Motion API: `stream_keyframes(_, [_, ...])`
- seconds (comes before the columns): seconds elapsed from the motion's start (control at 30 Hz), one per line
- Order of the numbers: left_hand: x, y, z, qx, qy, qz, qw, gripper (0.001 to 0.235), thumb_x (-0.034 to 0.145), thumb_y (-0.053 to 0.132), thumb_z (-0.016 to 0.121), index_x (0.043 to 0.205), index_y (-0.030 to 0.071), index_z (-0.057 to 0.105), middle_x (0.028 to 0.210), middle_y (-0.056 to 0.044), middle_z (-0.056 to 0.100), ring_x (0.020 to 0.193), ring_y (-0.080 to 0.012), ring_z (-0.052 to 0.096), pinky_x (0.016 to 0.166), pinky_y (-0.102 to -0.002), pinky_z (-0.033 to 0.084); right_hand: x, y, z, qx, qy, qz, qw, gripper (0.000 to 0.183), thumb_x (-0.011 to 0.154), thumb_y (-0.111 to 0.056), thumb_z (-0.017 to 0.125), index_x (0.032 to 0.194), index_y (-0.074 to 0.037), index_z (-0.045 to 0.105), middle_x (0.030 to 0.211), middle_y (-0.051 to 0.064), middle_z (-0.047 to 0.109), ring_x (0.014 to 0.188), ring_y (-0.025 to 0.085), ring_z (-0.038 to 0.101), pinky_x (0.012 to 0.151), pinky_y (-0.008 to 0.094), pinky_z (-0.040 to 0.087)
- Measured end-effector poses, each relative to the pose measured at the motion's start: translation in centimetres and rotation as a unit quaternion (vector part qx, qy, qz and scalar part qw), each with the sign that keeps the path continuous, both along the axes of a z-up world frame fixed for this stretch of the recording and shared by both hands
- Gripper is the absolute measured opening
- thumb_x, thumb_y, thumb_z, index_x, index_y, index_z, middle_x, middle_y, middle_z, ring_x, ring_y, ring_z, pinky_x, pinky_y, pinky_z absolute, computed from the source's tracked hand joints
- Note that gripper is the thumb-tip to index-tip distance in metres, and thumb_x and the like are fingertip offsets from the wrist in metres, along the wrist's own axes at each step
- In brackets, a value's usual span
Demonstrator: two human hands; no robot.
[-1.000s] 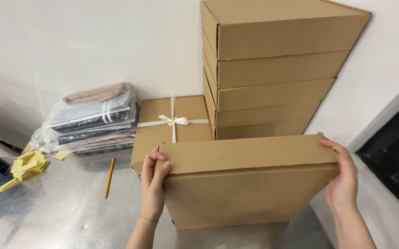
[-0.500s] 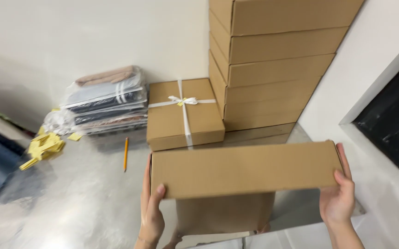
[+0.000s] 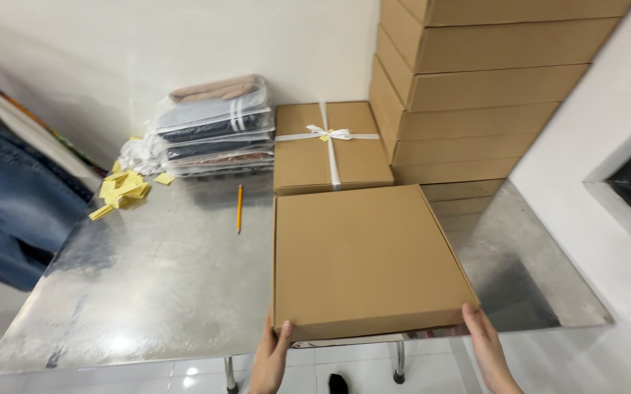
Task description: The person ties a white ribbon around a cardboard box and writes on a yellow sticky note attached to it using a pencil. They then open another cardboard box, place several vacuum-sealed packages of folded clothes inside, and close the box. Finally, they pick up a crumpled white tissue from the table.
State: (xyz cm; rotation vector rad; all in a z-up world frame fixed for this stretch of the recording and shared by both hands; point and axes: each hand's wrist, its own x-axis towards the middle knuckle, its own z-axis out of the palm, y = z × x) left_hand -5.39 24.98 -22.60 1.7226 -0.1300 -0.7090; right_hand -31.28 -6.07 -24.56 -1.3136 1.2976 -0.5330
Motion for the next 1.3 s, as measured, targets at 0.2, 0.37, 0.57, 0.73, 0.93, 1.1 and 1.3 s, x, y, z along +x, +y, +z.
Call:
stream_keyframes(0.2, [3.8, 0.7, 1.9, 0.032, 0.022, 0.007, 0.999, 0.073, 0.093, 0.053, 0.053, 0.159, 0.023, 0.047, 0.165, 0.006, 0.053, 0.153, -0.0097, 0.047, 0.127, -0.031, 0.032, 5.1, -2.8, 0.7, -0.204, 0.111, -0.03, 0.972, 0.081, 0.079, -0.04, 0.078, 0.151, -0.009, 0.056, 0.145, 0.016, 0.063, 0.131, 0.033, 0.059, 0.109, 0.043, 0.041])
stream_keyframes(0.37, [12.5, 1.0, 8.1, -0.038, -0.114, 0.092, 0.988, 0.059, 0.099, 0.045, 0.048, 0.146, 0.012, 0.063, 0.149, -0.004, 0.068, 0.144, -0.0153, 0.058, 0.123, -0.032, 0.04, 18.1, -6.8, 6.4, -0.423, -0.018, 0.088, 0.902, 0.025, 0.092, -0.022, 0.075, 0.117, -0.019, 0.077, 0.14, 0.013, 0.064, 0.141, 0.024, 0.054, 0.119, 0.036, 0.035])
stream_keyframes(0.57, [20.6, 3.9, 14.1, -0.031, -0.139, 0.121, 0.982, 0.057, 0.1, 0.043, 0.041, 0.134, 0.012, 0.074, 0.138, -0.002, 0.077, 0.132, -0.0155, 0.068, 0.111, -0.034, 0.051, 33.5, 0.1, 14.1, -0.226, -0.173, 0.225, 0.932, 0.012, 0.096, -0.012, 0.071, 0.104, -0.009, 0.079, 0.127, 0.006, 0.077, 0.109, 0.011, 0.069, 0.102, 0.023, 0.048])
stream_keyframes(0.73, [27.3, 9.2, 7.6, -0.049, -0.118, 0.18, 0.975, 0.046, 0.1, 0.039, 0.052, 0.126, 0.011, 0.079, 0.121, -0.005, 0.084, 0.112, -0.0153, 0.077, 0.093, -0.03, 0.053, 41.8, 5.3, 12.8, -0.129, -0.179, 0.344, 0.913, 0.016, 0.098, -0.012, 0.068, 0.104, -0.002, 0.079, 0.109, 0.01, 0.084, 0.108, 0.016, 0.076, 0.104, 0.027, 0.053])
stream_keyframes(0.93, [33.4, 16.0, 3.3, -0.02, -0.062, 0.197, 0.978, 0.035, 0.098, 0.028, 0.058, 0.121, 0.013, 0.08, 0.111, -0.005, 0.086, 0.102, -0.0158, 0.08, 0.089, -0.03, 0.053, 50.3, 12.3, 8.4, -0.043, -0.153, 0.436, 0.886, 0.02, 0.096, -0.009, 0.071, 0.102, 0.006, 0.082, 0.093, 0.019, 0.088, 0.085, 0.024, 0.078, 0.088, 0.033, 0.06])
stream_keyframes(1.1, [41.9, 20.2, -0.4, -0.001, -0.035, 0.169, 0.985, 0.033, 0.097, 0.027, 0.06, 0.12, 0.016, 0.08, 0.111, -0.003, 0.085, 0.102, -0.0162, 0.08, 0.093, -0.031, 0.053, 56.5, 18.3, 4.5, -0.017, -0.118, 0.475, 0.872, 0.022, 0.092, -0.01, 0.073, 0.099, 0.007, 0.086, 0.09, 0.019, 0.092, 0.083, 0.026, 0.085, 0.086, 0.033, 0.066])
stream_keyframes(1.3, [51.6, 24.5, 0.2, -0.045, -0.018, 0.117, 0.992, 0.03, 0.097, 0.019, 0.061, 0.118, 0.008, 0.08, 0.106, -0.009, 0.086, 0.096, -0.0166, 0.08, 0.097, -0.027, 0.061, 66.3, 24.9, 3.1, 0.012, -0.031, 0.445, 0.895, 0.026, 0.094, -0.013, 0.072, 0.104, 0.005, 0.088, 0.1, 0.014, 0.092, 0.083, 0.027, 0.087, 0.082, 0.033, 0.066])
